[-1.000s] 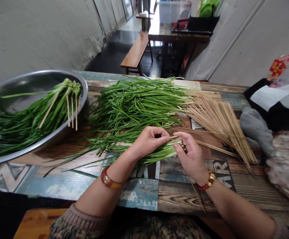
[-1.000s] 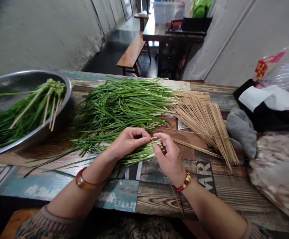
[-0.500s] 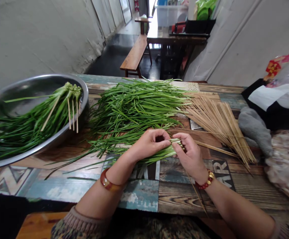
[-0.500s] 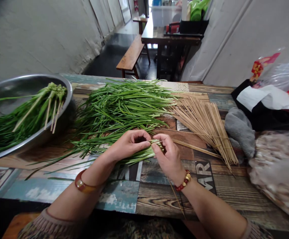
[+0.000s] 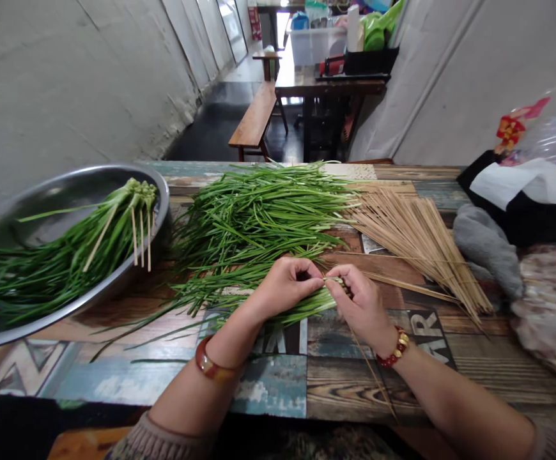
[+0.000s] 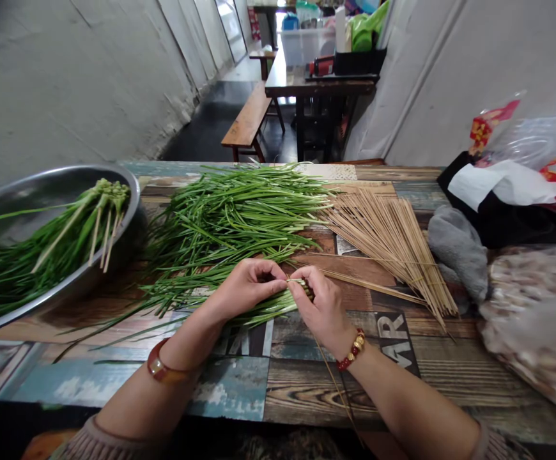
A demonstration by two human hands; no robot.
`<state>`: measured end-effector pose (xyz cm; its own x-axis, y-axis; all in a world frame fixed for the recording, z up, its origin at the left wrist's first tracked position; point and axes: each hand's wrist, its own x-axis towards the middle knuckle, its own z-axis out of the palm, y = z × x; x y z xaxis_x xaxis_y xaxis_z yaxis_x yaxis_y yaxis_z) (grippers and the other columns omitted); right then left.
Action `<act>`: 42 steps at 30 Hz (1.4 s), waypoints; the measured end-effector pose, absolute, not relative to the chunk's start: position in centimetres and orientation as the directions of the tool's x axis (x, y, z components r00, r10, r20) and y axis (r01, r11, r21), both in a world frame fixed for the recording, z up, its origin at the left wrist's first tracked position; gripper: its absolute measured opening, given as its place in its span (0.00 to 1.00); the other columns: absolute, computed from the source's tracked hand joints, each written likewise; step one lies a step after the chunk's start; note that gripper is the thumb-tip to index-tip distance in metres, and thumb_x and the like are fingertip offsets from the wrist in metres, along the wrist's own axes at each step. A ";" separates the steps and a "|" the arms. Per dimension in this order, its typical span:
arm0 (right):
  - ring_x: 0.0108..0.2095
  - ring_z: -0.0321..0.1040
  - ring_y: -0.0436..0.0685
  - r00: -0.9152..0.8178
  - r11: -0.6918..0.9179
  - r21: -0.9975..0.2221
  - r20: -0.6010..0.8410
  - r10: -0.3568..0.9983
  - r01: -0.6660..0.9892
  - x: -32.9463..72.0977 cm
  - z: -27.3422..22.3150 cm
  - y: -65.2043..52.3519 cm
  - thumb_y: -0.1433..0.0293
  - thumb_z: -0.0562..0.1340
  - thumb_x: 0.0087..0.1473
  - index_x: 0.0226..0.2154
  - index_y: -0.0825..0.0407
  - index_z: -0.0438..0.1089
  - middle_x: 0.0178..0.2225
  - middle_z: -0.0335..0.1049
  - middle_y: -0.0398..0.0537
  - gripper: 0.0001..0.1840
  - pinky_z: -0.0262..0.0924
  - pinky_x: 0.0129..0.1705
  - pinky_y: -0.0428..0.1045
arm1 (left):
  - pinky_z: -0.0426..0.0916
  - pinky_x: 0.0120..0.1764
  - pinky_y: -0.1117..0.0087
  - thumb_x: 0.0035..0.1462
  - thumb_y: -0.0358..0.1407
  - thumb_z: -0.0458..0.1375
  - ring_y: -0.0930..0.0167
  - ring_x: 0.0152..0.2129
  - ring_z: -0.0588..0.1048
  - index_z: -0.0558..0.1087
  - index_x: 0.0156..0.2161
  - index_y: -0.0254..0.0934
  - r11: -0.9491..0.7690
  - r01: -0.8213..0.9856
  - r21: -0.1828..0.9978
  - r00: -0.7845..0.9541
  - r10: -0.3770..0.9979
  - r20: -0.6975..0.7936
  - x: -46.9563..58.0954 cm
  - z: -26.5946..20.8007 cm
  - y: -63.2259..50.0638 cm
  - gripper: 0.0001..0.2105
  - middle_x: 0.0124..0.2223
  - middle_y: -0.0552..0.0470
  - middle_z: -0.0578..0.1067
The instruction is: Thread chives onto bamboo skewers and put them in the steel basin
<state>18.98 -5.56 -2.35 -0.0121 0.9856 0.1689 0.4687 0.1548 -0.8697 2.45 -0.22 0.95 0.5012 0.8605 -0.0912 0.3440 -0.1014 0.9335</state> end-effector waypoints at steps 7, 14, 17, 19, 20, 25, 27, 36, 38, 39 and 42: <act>0.25 0.66 0.50 -0.018 0.195 -0.842 0.215 0.976 0.503 19.0 -2.1 -5.5 0.65 0.57 0.58 0.32 0.52 0.67 0.26 0.69 0.43 0.08 0.56 0.26 0.45 | 0.62 0.27 0.77 0.53 0.35 0.58 0.76 0.22 0.69 0.75 0.28 0.29 -0.105 0.300 0.948 0.556 0.827 -0.084 2.4 0.8 -0.2 0.09 0.26 0.51 0.75; 0.24 0.67 0.50 -0.043 0.135 -0.894 0.129 0.991 0.427 19.0 -2.2 -5.6 0.64 0.57 0.58 0.38 0.52 0.67 0.28 0.70 0.44 0.10 0.58 0.25 0.45 | 0.64 0.33 0.73 0.57 0.34 0.56 0.73 0.29 0.72 0.75 0.32 0.32 -0.292 0.449 0.845 0.339 0.930 0.142 0.8 1.3 0.9 0.07 0.31 0.50 0.76; 0.23 0.66 0.49 -0.050 0.119 -0.900 0.108 0.993 0.420 19.0 -2.4 -5.6 0.64 0.57 0.58 0.39 0.52 0.67 0.31 0.71 0.46 0.10 0.59 0.24 0.45 | 0.64 0.33 0.72 0.58 0.32 0.56 0.73 0.29 0.71 0.75 0.33 0.34 -0.411 0.566 0.715 0.294 0.911 0.290 0.3 0.6 1.5 0.06 0.31 0.51 0.74; 0.23 0.66 0.49 -0.053 0.112 -0.902 0.099 0.994 0.417 19.0 -2.5 -5.6 0.63 0.57 0.58 0.40 0.52 0.67 0.33 0.71 0.46 0.11 0.59 0.24 0.45 | 0.64 0.36 0.71 0.58 0.31 0.56 0.71 0.31 0.71 0.75 0.34 0.35 -0.483 0.618 0.620 0.359 0.875 0.323 0.3 0.0 1.7 0.06 0.33 0.50 0.74; 0.23 0.66 0.49 -0.053 0.110 -0.903 0.096 0.994 0.415 19.0 -2.5 -5.6 0.63 0.57 0.58 0.40 0.52 0.67 0.33 0.71 0.47 0.11 0.59 0.24 0.45 | 0.65 0.38 0.69 0.58 0.31 0.56 0.70 0.33 0.71 0.75 0.35 0.35 -0.514 0.644 0.567 0.395 0.858 0.329 0.4 -0.3 1.7 0.05 0.34 0.49 0.74; 0.23 0.66 0.49 -0.058 0.099 -0.903 0.082 0.995 0.418 19.0 -2.5 -5.6 0.63 0.57 0.58 0.40 0.52 0.67 0.33 0.72 0.47 0.12 0.58 0.22 0.44 | 0.65 0.40 0.65 0.57 0.32 0.57 0.67 0.35 0.69 0.76 0.37 0.36 -0.561 0.755 0.341 0.474 0.825 0.308 0.7 -0.8 1.8 0.06 0.37 0.47 0.73; 0.23 0.66 0.49 -0.051 0.093 -0.902 0.078 0.996 0.422 18.9 -2.5 -5.6 0.62 0.56 0.58 0.40 0.52 0.67 0.33 0.72 0.47 0.12 0.58 0.22 0.44 | 0.65 0.40 0.65 0.57 0.34 0.58 0.66 0.35 0.69 0.75 0.38 0.36 -0.547 0.784 0.293 0.471 0.832 0.292 0.9 -0.8 1.7 0.06 0.37 0.47 0.73; 0.21 0.65 0.48 -0.040 0.097 -0.895 0.088 0.995 0.436 18.9 -2.9 -5.4 0.62 0.57 0.58 0.40 0.52 0.67 0.30 0.71 0.46 0.12 0.58 0.20 0.43 | 0.64 0.39 0.67 0.57 0.30 0.54 0.68 0.34 0.69 0.73 0.30 0.35 -0.511 0.745 0.428 0.370 0.851 0.372 1.0 -0.8 1.5 0.06 0.35 0.48 0.72; 0.21 0.65 0.48 -0.038 0.095 -0.895 0.088 0.995 0.436 18.9 -3.0 -5.5 0.62 0.57 0.58 0.40 0.52 0.68 0.30 0.71 0.46 0.12 0.58 0.20 0.43 | 0.64 0.38 0.69 0.57 0.29 0.53 0.70 0.33 0.70 0.71 0.30 0.35 -0.490 0.665 0.564 0.319 0.869 0.379 0.7 -0.7 1.5 0.06 0.34 0.49 0.72; 0.20 0.65 0.48 -0.039 0.094 -0.897 0.085 0.996 0.432 18.9 -3.0 -5.5 0.62 0.57 0.58 0.41 0.52 0.68 0.30 0.71 0.46 0.13 0.58 0.20 0.43 | 0.64 0.36 0.71 0.57 0.29 0.53 0.71 0.31 0.70 0.71 0.30 0.35 -0.466 0.626 0.625 0.297 0.884 0.362 0.7 -0.6 1.5 0.06 0.32 0.50 0.72; 0.19 0.65 0.47 -0.045 0.078 -0.908 0.066 0.997 0.411 18.9 -2.9 -5.6 0.61 0.56 0.59 0.44 0.53 0.68 0.30 0.71 0.45 0.15 0.60 0.20 0.44 | 0.63 0.31 0.74 0.56 0.30 0.54 0.74 0.25 0.69 0.70 0.30 0.35 -0.356 0.529 0.770 0.241 0.933 0.266 0.6 -0.4 1.5 0.05 0.27 0.54 0.72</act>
